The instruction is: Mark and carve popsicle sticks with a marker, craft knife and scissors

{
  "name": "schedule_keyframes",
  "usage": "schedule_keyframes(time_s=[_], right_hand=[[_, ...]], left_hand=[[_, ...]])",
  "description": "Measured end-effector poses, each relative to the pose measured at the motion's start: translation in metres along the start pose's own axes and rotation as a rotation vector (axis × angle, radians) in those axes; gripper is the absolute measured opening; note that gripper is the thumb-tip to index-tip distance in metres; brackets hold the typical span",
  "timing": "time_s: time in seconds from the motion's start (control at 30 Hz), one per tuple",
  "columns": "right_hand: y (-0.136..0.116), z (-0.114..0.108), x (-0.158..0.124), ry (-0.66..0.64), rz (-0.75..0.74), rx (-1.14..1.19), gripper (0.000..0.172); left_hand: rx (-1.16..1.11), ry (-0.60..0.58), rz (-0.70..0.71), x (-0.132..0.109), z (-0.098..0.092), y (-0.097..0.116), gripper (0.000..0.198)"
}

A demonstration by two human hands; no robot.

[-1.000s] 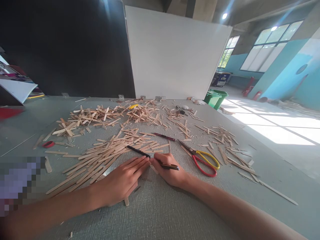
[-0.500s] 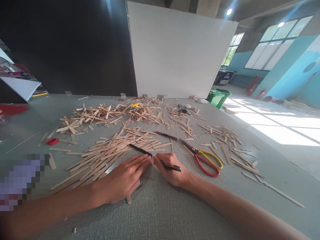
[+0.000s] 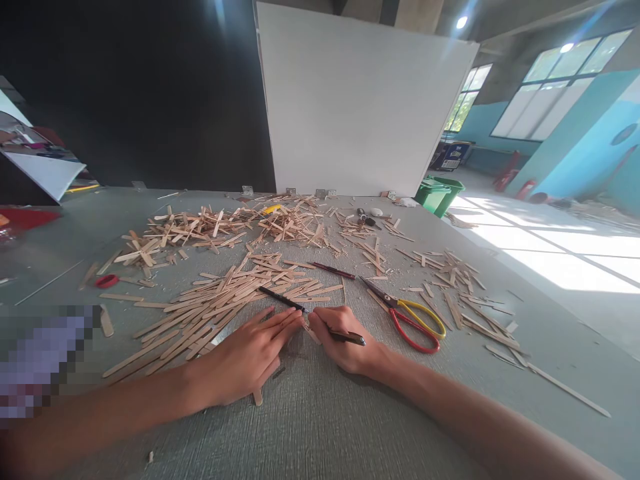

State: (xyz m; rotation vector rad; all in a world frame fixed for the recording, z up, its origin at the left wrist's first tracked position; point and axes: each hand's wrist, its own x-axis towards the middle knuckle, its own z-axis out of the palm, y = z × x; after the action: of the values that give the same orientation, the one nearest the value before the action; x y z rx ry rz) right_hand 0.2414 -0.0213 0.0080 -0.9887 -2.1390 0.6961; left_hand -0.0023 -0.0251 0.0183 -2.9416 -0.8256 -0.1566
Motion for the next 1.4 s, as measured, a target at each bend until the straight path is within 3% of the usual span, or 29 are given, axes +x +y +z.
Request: schedule_keyframes(time_s=[0.23,0.63,0.83,1.4], right_hand=[[0.000,0.000,-0.002,-0.015,0.004,-0.005,0.042],[-0.002,0.002,-0.006,0.164,-0.020,0.006,0.040],[0.003,0.005,0.001,0.080,-0.013,-0.042,0.039],[0.004,0.005,0.005,0.062,0.036,0.000,0.035]], left_hand=[[-0.008,0.013,0.013,-0.001,0.004,-0.003,0.052],[0.061,-0.036,0.027,0.001,-0.001,-0.002,0.054],[0.117,-0.052,0.056,0.002,-0.005,-0.001,0.055],[0.054,-0.033,0.039,0.000,0.000,-0.004,0.056]])
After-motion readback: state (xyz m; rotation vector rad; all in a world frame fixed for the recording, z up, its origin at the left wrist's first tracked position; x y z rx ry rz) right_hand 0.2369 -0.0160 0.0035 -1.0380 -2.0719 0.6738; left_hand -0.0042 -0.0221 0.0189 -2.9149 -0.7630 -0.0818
